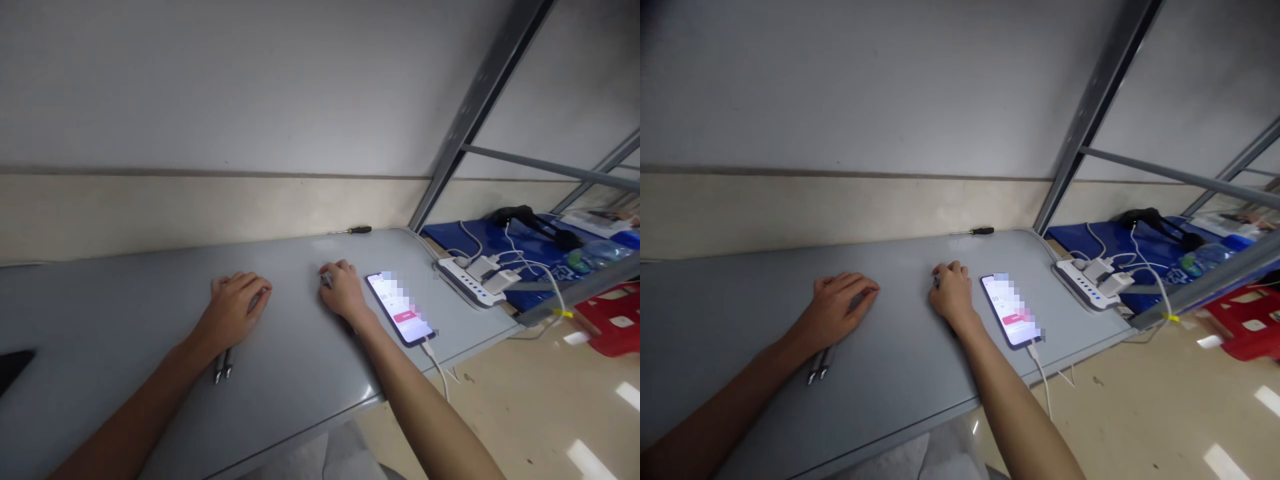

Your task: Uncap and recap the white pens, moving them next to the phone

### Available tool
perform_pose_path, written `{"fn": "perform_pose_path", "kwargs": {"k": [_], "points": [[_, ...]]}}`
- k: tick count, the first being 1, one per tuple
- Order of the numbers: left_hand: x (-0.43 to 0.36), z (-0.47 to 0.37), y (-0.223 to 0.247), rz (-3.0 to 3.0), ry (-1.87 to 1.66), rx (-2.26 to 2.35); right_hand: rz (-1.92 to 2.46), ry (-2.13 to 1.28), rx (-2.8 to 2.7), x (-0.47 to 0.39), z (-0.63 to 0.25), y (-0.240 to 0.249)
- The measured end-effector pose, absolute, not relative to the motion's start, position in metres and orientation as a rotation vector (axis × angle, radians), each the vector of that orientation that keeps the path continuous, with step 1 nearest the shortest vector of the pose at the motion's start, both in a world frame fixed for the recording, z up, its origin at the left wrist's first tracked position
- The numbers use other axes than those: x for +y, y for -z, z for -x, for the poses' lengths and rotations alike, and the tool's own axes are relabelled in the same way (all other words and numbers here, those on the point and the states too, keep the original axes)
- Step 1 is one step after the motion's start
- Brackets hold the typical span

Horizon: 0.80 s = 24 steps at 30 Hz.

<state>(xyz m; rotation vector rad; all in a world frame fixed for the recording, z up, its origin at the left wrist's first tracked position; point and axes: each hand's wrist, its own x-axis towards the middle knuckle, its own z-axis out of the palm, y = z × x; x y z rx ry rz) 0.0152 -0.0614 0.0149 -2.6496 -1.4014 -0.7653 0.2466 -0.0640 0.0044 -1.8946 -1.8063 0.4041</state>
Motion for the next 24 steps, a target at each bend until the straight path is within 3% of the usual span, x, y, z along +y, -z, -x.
{"fn": "perform_pose_path", "kwargs": {"k": [24], "points": [[-0.055, -0.005, -0.024, 2.327, 0.668, -1.62, 1.987, -0.355, -1.754, -0.066, -0.244, -0.007]]}}
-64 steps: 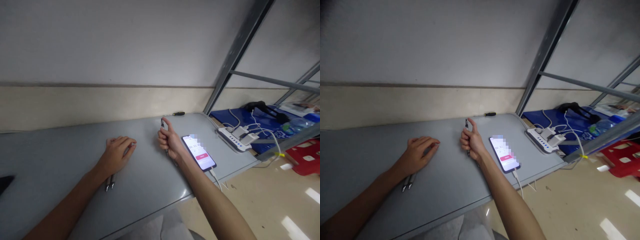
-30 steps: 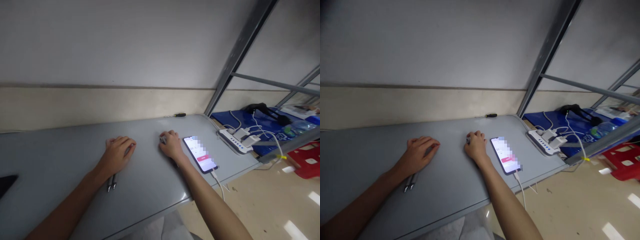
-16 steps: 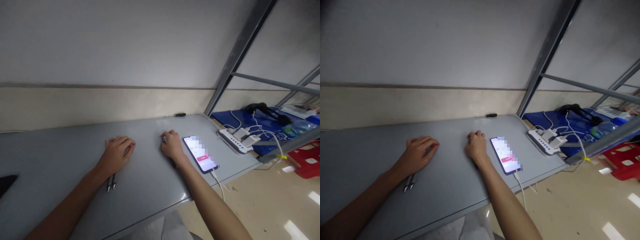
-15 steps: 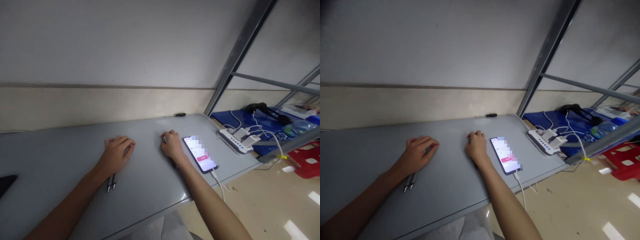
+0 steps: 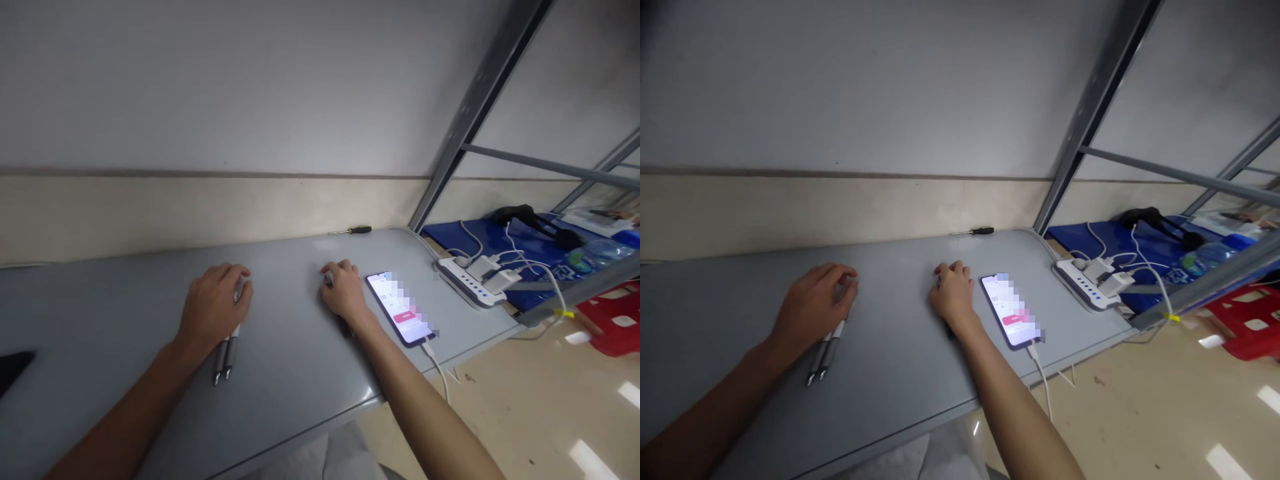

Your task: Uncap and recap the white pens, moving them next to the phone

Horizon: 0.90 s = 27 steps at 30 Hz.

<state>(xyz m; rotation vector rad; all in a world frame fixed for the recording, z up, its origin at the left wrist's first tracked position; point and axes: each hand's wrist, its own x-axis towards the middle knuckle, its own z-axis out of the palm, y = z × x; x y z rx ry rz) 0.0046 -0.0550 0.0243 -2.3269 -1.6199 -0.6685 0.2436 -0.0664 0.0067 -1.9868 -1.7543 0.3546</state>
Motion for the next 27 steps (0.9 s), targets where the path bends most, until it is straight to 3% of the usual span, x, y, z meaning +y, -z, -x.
{"fn": "perform_pose_path", "kwargs": {"k": [9, 17, 27], "points": [[-0.062, -0.005, -0.037, 2.34, 0.414, -1.927, 1.903, -0.306, -1.734, -0.066, -0.242, -0.003], [-0.062, -0.006, -0.033, 2.396, 0.159, -1.908, 1.816, -0.289, -1.733, -0.067, -0.241, -0.004], [-0.054, 0.0, -0.019, 2.492, 0.217, -1.807, 1.785, -0.302, -1.73, -0.07, -0.238, -0.006]]}}
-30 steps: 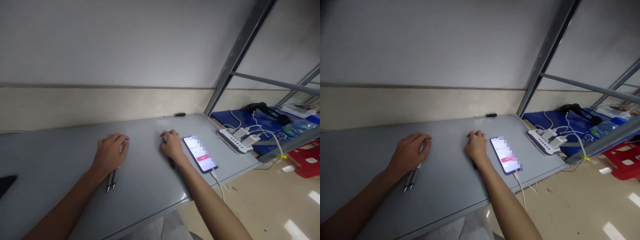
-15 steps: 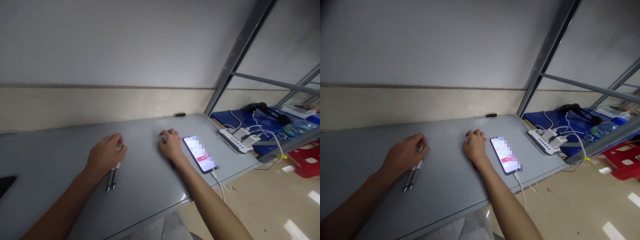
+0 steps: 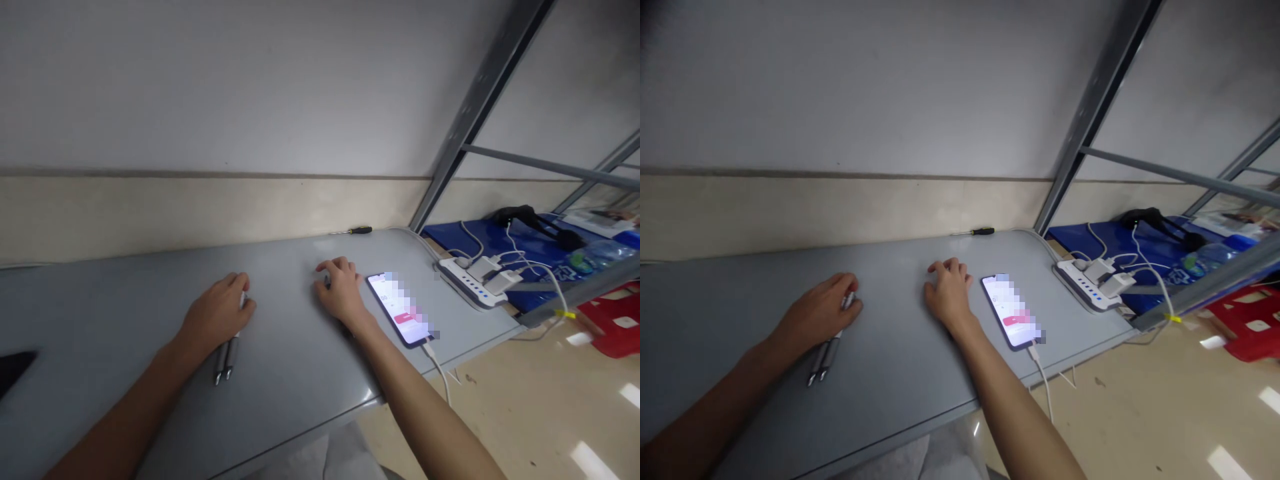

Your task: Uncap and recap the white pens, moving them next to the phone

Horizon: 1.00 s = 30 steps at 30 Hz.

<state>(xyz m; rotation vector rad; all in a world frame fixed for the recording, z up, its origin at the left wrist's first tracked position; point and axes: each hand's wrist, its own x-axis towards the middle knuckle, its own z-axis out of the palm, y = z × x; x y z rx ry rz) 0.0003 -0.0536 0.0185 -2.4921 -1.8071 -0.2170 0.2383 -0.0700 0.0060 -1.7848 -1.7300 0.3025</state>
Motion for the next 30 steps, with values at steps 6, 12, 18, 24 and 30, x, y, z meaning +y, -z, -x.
{"fn": "perform_pose_path", "kwargs": {"k": [6, 12, 18, 24, 30], "points": [[-0.051, 0.002, -0.014, 2.511, 0.311, -1.782, 1.774, -0.319, -1.735, -0.071, -0.236, -0.007], [-0.052, 0.001, -0.011, 2.505, 0.364, -1.76, 1.769, -0.333, -1.737, -0.071, -0.235, -0.007], [-0.056, -0.005, -0.014, 2.511, 0.392, -1.771, 1.763, -0.345, -1.746, -0.071, -0.234, -0.006], [-0.059, -0.009, -0.018, 2.52, 0.39, -1.804, 1.771, -0.352, -1.768, -0.072, -0.234, -0.007], [-0.058, -0.009, -0.017, 2.511, 0.401, -1.816, 1.768, -0.354, -1.782, -0.074, -0.231, -0.008]]}}
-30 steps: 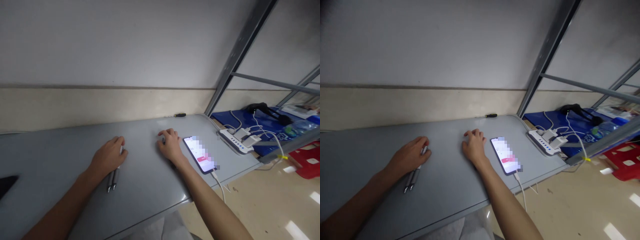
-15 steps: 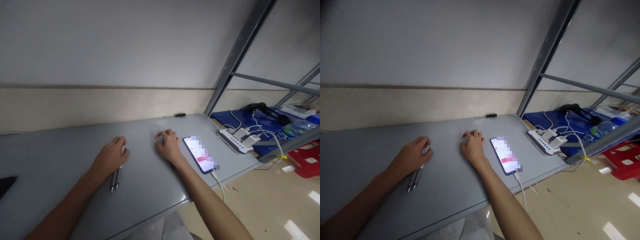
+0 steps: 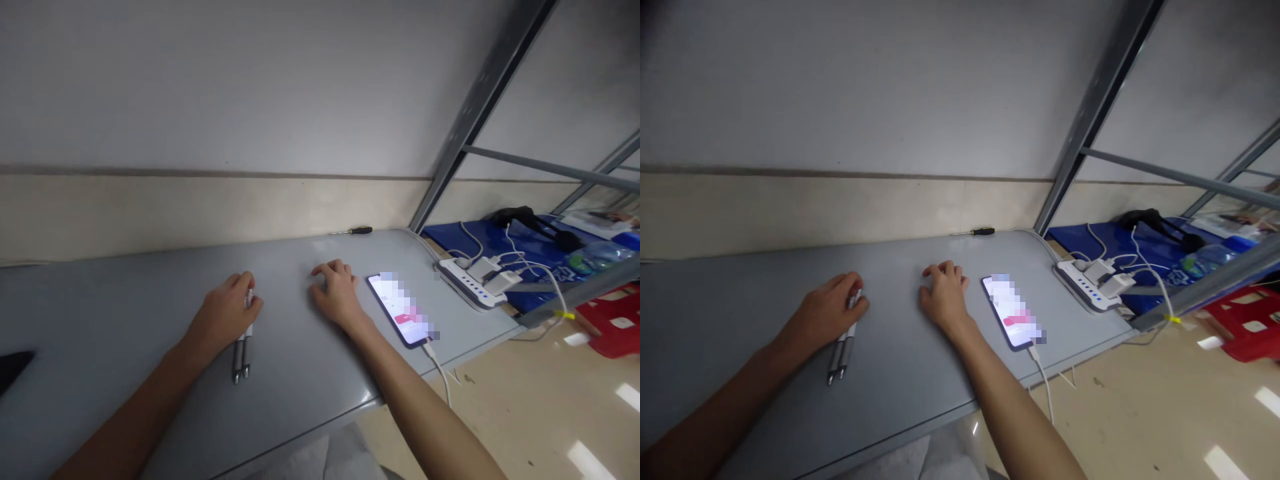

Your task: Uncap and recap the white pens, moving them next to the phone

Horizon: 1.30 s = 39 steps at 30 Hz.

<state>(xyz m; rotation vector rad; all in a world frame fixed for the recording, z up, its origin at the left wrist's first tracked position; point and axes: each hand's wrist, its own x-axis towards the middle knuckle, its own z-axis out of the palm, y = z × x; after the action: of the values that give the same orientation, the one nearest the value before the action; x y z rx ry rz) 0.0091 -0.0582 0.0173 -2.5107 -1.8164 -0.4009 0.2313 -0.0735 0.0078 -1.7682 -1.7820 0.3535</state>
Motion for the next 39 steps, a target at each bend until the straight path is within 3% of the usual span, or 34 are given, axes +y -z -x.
{"fn": "perform_pose_path", "kwargs": {"k": [18, 34, 39], "points": [[-0.054, -0.005, -0.007, 2.598, 0.522, -1.69, 1.746, -0.366, -1.795, -0.074, -0.231, -0.007], [-0.067, -0.021, -0.027, 2.776, 0.361, -1.603, 1.742, -0.362, -1.795, -0.073, -0.23, -0.007], [-0.07, -0.023, -0.024, 2.864, 0.532, -1.599, 1.655, -0.38, -1.831, -0.077, -0.229, -0.011]]}}
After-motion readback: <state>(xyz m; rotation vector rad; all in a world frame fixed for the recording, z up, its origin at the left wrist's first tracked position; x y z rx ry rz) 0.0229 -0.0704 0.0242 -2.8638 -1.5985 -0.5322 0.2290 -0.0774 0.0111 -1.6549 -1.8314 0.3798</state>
